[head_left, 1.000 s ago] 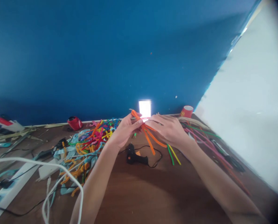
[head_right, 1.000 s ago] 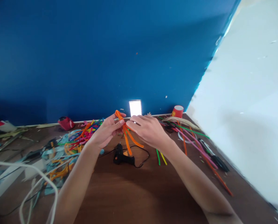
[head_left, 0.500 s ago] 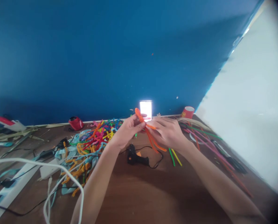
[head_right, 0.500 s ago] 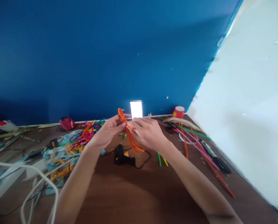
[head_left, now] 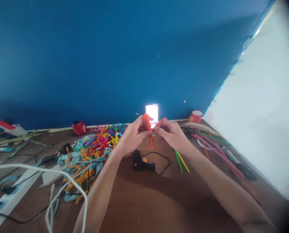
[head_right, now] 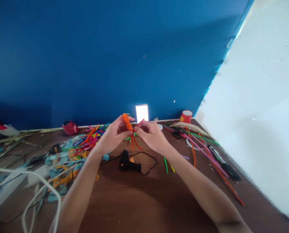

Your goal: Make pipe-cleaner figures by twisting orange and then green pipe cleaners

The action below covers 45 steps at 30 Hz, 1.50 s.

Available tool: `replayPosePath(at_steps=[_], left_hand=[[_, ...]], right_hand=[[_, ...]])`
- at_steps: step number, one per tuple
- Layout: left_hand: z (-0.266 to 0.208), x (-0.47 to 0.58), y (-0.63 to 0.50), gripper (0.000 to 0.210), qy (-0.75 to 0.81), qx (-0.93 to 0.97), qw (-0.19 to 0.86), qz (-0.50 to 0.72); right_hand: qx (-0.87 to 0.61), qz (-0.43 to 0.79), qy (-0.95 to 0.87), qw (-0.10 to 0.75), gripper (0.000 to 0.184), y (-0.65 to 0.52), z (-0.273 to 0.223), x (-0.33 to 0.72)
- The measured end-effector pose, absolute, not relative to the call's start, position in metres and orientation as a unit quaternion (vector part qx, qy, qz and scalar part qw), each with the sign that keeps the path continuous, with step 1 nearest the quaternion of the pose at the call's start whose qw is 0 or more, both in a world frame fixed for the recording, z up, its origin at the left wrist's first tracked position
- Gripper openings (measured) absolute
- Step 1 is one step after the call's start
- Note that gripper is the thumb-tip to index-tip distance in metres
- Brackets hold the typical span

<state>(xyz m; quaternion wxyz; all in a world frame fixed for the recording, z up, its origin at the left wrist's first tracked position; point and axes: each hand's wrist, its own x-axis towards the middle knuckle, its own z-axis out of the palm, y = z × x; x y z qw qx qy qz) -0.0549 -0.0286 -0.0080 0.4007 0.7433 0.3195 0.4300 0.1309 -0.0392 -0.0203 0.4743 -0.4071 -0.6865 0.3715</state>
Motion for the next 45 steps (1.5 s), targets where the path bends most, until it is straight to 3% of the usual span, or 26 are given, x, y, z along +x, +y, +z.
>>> replayPosePath(at_steps=[4,14,19,31,39,42,45], left_hand=[[-0.01,-0.055,-0.027,0.024,0.325,0.741,0.386,0.443],[-0.006,-0.053,-0.031,0.028,0.325,0.616,0.534,0.479],[-0.01,-0.055,-0.026,0.031,0.322,0.541,0.616,0.474],[-0.01,-0.052,-0.026,0.036,0.306,0.511,0.678,0.431],[-0.013,-0.046,-0.028,0.031,0.315,0.555,0.602,0.479],[-0.014,-0.044,-0.028,0.028,0.315,0.607,0.52,0.511],[-0.015,-0.044,-0.027,0.019,0.32,0.677,0.397,0.531]], right_hand=[[-0.387,0.444,-0.643,0.49,0.027,-0.038,-0.022,0.13],[-0.406,0.254,-0.714,0.511,0.024,-0.046,-0.016,0.132],[-0.375,0.229,-0.735,0.516,0.015,-0.044,-0.014,0.145],[-0.263,-0.003,-0.879,0.398,0.03,-0.03,-0.019,0.163],[-0.312,-0.091,-0.859,0.396,0.028,-0.036,-0.021,0.151],[-0.343,-0.035,-0.837,0.424,0.032,-0.038,-0.024,0.142],[-0.395,0.108,-0.784,0.467,0.035,-0.039,-0.024,0.134]])
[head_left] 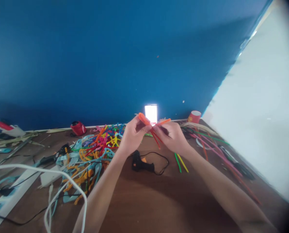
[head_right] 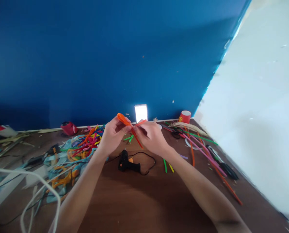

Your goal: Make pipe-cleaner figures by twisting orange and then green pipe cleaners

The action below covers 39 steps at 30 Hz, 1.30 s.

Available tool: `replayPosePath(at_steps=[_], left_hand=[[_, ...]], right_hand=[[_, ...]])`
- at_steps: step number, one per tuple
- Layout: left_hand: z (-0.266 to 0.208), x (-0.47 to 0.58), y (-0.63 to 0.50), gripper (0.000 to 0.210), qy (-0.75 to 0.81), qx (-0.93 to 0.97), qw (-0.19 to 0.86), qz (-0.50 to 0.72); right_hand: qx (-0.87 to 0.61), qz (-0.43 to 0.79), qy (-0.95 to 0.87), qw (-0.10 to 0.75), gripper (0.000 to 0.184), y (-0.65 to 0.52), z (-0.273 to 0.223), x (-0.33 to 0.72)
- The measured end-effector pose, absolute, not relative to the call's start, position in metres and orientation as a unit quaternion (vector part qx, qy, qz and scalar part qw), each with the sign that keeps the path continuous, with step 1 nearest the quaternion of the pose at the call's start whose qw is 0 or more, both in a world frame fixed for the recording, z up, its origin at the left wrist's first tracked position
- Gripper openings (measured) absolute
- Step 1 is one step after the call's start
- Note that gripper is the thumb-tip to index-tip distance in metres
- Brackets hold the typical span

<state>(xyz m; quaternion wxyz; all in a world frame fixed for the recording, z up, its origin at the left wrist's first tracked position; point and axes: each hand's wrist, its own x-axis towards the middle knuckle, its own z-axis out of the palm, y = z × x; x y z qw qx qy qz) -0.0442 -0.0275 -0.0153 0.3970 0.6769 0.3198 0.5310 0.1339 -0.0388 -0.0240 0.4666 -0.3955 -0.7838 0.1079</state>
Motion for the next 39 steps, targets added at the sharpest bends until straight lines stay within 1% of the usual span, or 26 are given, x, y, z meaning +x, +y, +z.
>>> replayPosePath(at_steps=[4,6,8,10,12,14,16,18,19,20,21,23,25,27,30,32,34,36,39], left_hand=[[-0.016,-0.045,-0.031,0.005,0.333,0.759,0.206,0.52],[-0.014,-0.045,-0.035,0.004,0.334,0.78,0.148,0.508],[-0.012,-0.044,-0.038,0.005,0.344,0.778,0.154,0.503],[-0.01,-0.043,-0.039,0.007,0.359,0.764,0.2,0.496],[-0.01,-0.042,-0.039,0.01,0.369,0.745,0.254,0.494],[-0.01,-0.042,-0.036,0.012,0.37,0.715,0.306,0.508],[-0.012,-0.043,-0.033,0.016,0.375,0.671,0.358,0.53],[-0.013,-0.044,-0.03,0.019,0.388,0.629,0.401,0.541],[-0.013,-0.044,-0.029,0.02,0.397,0.613,0.417,0.54],[-0.013,-0.045,-0.028,0.022,0.405,0.603,0.431,0.535],[-0.014,-0.045,-0.028,0.023,0.41,0.595,0.443,0.531],[-0.015,-0.045,-0.027,0.027,0.404,0.59,0.465,0.522],[-0.018,-0.045,-0.025,0.029,0.386,0.593,0.482,0.516],[-0.021,-0.045,-0.024,0.03,0.37,0.602,0.488,0.513],[-0.024,-0.044,-0.025,0.027,0.359,0.63,0.469,0.504],[-0.023,-0.043,-0.027,0.022,0.369,0.663,0.412,0.505],[-0.02,-0.042,-0.031,0.015,0.384,0.696,0.335,0.506],[-0.017,-0.041,-0.035,0.011,0.39,0.715,0.277,0.51],[-0.013,-0.041,-0.04,0.007,0.38,0.715,0.251,0.531]], right_hand=[[-0.409,0.341,-0.669,0.518,0.034,-0.04,-0.023,0.127],[-0.388,0.437,-0.612,0.533,0.035,-0.039,-0.024,0.125],[-0.374,0.499,-0.568,0.537,0.036,-0.038,-0.026,0.123],[-0.369,0.519,-0.554,0.537,0.038,-0.037,-0.028,0.123],[-0.378,0.49,-0.576,0.535,0.039,-0.035,-0.029,0.123],[-0.397,0.405,-0.622,0.539,0.037,-0.035,-0.03,0.124],[-0.421,0.276,-0.664,0.553,0.031,-0.036,-0.03,0.128],[-0.427,0.131,-0.695,0.564,0.02,-0.036,-0.029,0.132],[-0.417,0.065,-0.717,0.555,0.015,-0.036,-0.029,0.135],[-0.399,0.005,-0.746,0.533,0.011,-0.036,-0.029,0.137],[-0.376,-0.049,-0.778,0.501,0.011,-0.036,-0.029,0.14],[-0.334,-0.138,-0.828,0.428,0.018,-0.035,-0.029,0.143],[-0.321,-0.212,-0.842,0.379,0.019,-0.034,-0.029,0.144],[-0.326,-0.258,-0.839,0.352,0.018,-0.033,-0.03,0.144],[-0.34,-0.257,-0.836,0.346,0.022,-0.031,-0.033,0.142],[-0.363,-0.224,-0.827,0.365,0.025,-0.031,-0.034,0.139],[-0.394,-0.169,-0.814,0.392,0.029,-0.032,-0.034,0.135],[-0.413,-0.075,-0.803,0.423,0.03,-0.033,-0.033,0.131],[-0.41,0.14,-0.762,0.482,0.031,-0.036,-0.03,0.125]])
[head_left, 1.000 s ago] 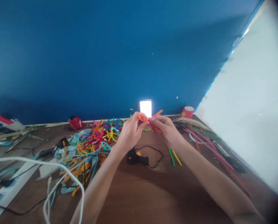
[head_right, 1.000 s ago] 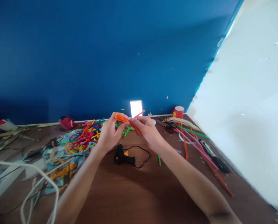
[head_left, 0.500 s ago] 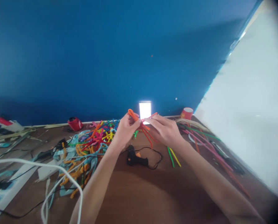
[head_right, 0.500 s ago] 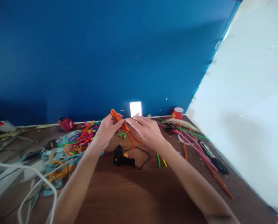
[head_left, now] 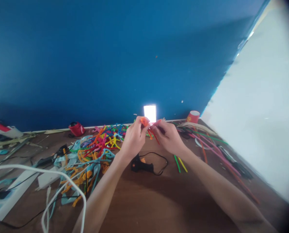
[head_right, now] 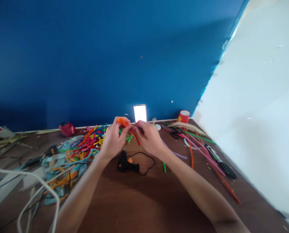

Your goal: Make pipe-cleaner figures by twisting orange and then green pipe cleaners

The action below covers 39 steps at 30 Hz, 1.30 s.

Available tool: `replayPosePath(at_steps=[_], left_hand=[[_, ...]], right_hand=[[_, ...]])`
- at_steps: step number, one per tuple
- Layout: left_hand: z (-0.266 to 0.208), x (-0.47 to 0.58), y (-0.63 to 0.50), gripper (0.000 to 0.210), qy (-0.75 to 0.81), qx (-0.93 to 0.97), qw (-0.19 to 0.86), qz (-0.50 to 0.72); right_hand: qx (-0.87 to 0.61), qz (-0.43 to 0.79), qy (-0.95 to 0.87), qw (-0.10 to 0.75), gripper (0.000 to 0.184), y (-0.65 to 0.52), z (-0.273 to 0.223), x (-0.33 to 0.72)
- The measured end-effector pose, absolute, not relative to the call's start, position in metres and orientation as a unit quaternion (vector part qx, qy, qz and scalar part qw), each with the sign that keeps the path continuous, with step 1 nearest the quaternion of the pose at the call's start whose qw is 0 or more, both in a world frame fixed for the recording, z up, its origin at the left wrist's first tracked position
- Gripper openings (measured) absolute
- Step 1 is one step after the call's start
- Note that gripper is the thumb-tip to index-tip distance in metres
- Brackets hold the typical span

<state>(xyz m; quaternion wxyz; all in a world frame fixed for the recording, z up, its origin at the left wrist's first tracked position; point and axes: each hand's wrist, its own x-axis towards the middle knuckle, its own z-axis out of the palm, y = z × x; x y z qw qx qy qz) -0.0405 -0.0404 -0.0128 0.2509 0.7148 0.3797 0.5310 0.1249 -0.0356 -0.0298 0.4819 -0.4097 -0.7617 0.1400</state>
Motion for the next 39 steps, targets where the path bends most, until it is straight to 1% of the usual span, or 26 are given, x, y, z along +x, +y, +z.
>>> replayPosePath(at_steps=[2,4,5,7,9,11,13,15,17,19,22,26,29,32,35,39], left_hand=[[-0.012,-0.04,-0.043,0.005,0.375,0.709,0.251,0.542],[-0.011,-0.039,-0.044,0.005,0.371,0.707,0.256,0.545],[-0.011,-0.038,-0.043,0.007,0.369,0.706,0.265,0.543],[-0.012,-0.038,-0.041,0.013,0.362,0.701,0.299,0.537],[-0.014,-0.039,-0.038,0.018,0.353,0.684,0.349,0.534],[-0.015,-0.04,-0.034,0.023,0.353,0.654,0.396,0.54],[-0.016,-0.042,-0.03,0.026,0.365,0.621,0.432,0.543],[-0.016,-0.044,-0.028,0.029,0.377,0.592,0.461,0.543],[-0.017,-0.044,-0.027,0.033,0.384,0.575,0.479,0.541],[-0.018,-0.044,-0.026,0.037,0.386,0.573,0.488,0.533],[-0.022,-0.041,-0.025,0.039,0.388,0.578,0.487,0.528],[-0.025,-0.039,-0.026,0.033,0.397,0.578,0.477,0.53],[-0.026,-0.038,-0.026,0.028,0.394,0.586,0.471,0.528],[-0.027,-0.038,-0.025,0.027,0.376,0.601,0.468,0.528],[-0.028,-0.038,-0.025,0.027,0.362,0.629,0.453,0.517],[-0.028,-0.038,-0.027,0.021,0.374,0.675,0.384,0.506]], right_hand=[[-0.394,0.288,-0.707,0.512,0.036,-0.037,-0.028,0.122],[-0.379,0.389,-0.65,0.532,0.039,-0.037,-0.028,0.12],[-0.374,0.417,-0.629,0.539,0.04,-0.037,-0.029,0.119],[-0.373,0.433,-0.612,0.546,0.04,-0.037,-0.03,0.119],[-0.372,0.413,-0.627,0.545,0.039,-0.037,-0.03,0.12],[-0.378,0.351,-0.653,0.555,0.035,-0.037,-0.029,0.123],[-0.393,0.245,-0.671,0.58,0.024,-0.037,-0.029,0.127],[-0.394,0.128,-0.705,0.576,0.017,-0.036,-0.03,0.132],[-0.376,0.037,-0.758,0.531,0.023,-0.035,-0.033,0.137],[-0.36,-0.025,-0.802,0.476,0.026,-0.033,-0.037,0.14],[-0.365,-0.084,-0.828,0.418,0.023,-0.031,-0.041,0.141],[-0.372,-0.148,-0.838,0.37,0.022,-0.032,-0.041,0.139],[-0.373,-0.173,-0.835,0.366,0.026,-0.032,-0.04,0.138],[-0.388,-0.162,-0.815,0.398,0.027,-0.032,-0.041,0.135],[-0.419,-0.118,-0.789,0.434,0.029,-0.031,-0.04,0.132],[-0.449,-0.041,-0.768,0.455,0.035,-0.031,-0.036,0.13]])
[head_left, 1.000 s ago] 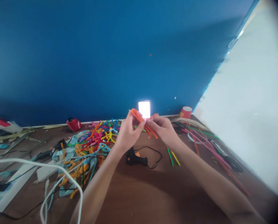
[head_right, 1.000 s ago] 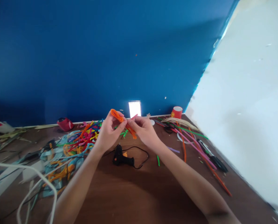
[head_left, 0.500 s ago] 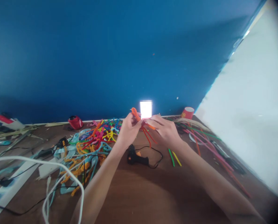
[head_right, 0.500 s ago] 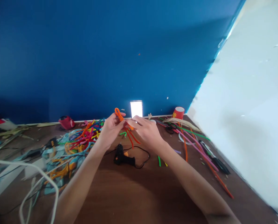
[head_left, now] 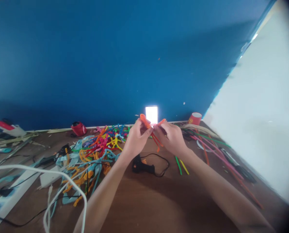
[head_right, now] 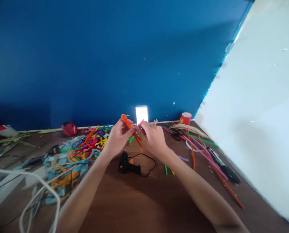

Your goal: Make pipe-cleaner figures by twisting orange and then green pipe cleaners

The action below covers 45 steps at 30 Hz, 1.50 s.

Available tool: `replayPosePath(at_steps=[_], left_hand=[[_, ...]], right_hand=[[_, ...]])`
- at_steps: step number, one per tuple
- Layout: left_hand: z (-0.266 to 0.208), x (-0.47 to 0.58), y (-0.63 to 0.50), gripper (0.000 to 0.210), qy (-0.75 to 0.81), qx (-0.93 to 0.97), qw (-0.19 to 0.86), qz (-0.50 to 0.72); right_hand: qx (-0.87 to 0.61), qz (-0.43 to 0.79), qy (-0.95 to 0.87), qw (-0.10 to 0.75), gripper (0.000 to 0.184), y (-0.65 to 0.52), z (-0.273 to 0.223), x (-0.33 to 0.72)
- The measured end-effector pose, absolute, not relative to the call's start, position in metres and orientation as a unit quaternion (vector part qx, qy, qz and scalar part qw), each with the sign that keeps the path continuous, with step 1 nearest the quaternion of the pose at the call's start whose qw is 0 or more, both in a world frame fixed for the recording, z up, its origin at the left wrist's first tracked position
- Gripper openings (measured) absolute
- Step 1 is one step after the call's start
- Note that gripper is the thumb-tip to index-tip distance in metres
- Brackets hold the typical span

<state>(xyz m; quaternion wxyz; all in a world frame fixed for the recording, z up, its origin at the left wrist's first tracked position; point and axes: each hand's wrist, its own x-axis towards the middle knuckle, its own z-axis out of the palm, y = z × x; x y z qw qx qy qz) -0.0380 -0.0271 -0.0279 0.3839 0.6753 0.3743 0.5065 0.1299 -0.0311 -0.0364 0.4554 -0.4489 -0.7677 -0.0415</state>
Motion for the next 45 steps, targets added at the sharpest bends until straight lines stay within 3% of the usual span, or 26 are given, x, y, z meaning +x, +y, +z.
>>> replayPosePath(at_steps=[3,7,12,14,19,21,27,30,34,37,41,45], left_hand=[[-0.026,-0.038,-0.029,0.02,0.384,0.695,0.344,0.5],[-0.025,-0.038,-0.028,0.027,0.372,0.688,0.363,0.506],[-0.027,-0.038,-0.025,0.021,0.371,0.666,0.361,0.537],[-0.026,-0.039,-0.026,0.018,0.372,0.672,0.354,0.534],[-0.022,-0.04,-0.033,0.014,0.366,0.691,0.33,0.528],[-0.019,-0.039,-0.034,0.017,0.349,0.679,0.363,0.534],[-0.009,-0.043,-0.035,0.029,0.372,0.556,0.496,0.553],[-0.004,-0.048,-0.036,0.029,0.388,0.532,0.54,0.525],[-0.003,-0.049,-0.036,0.03,0.388,0.529,0.571,0.493],[-0.005,-0.048,-0.034,0.033,0.363,0.543,0.579,0.488],[-0.01,-0.046,-0.032,0.034,0.344,0.575,0.551,0.498],[-0.013,-0.046,-0.031,0.023,0.342,0.642,0.446,0.521]], right_hand=[[-0.452,0.013,-0.758,0.47,0.037,-0.031,-0.035,0.129],[-0.45,0.054,-0.745,0.489,0.038,-0.032,-0.033,0.129],[-0.449,0.069,-0.751,0.479,0.035,-0.032,-0.033,0.13],[-0.453,0.132,-0.732,0.491,0.038,-0.033,-0.034,0.128],[-0.405,0.418,-0.611,0.536,0.041,-0.036,-0.033,0.119],[-0.387,0.455,-0.593,0.54,0.041,-0.036,-0.031,0.119],[-0.381,0.28,-0.67,0.573,0.022,-0.034,-0.025,0.134],[-0.37,0.125,-0.71,0.586,0.007,-0.032,-0.023,0.144],[-0.289,-0.111,-0.838,0.45,0.023,-0.03,-0.023,0.154],[-0.283,-0.206,-0.859,0.374,0.024,-0.029,-0.027,0.157],[-0.281,-0.217,-0.857,0.374,0.015,-0.029,-0.031,0.155],[-0.321,-0.043,-0.848,0.421,0.023,-0.031,-0.029,0.145]])
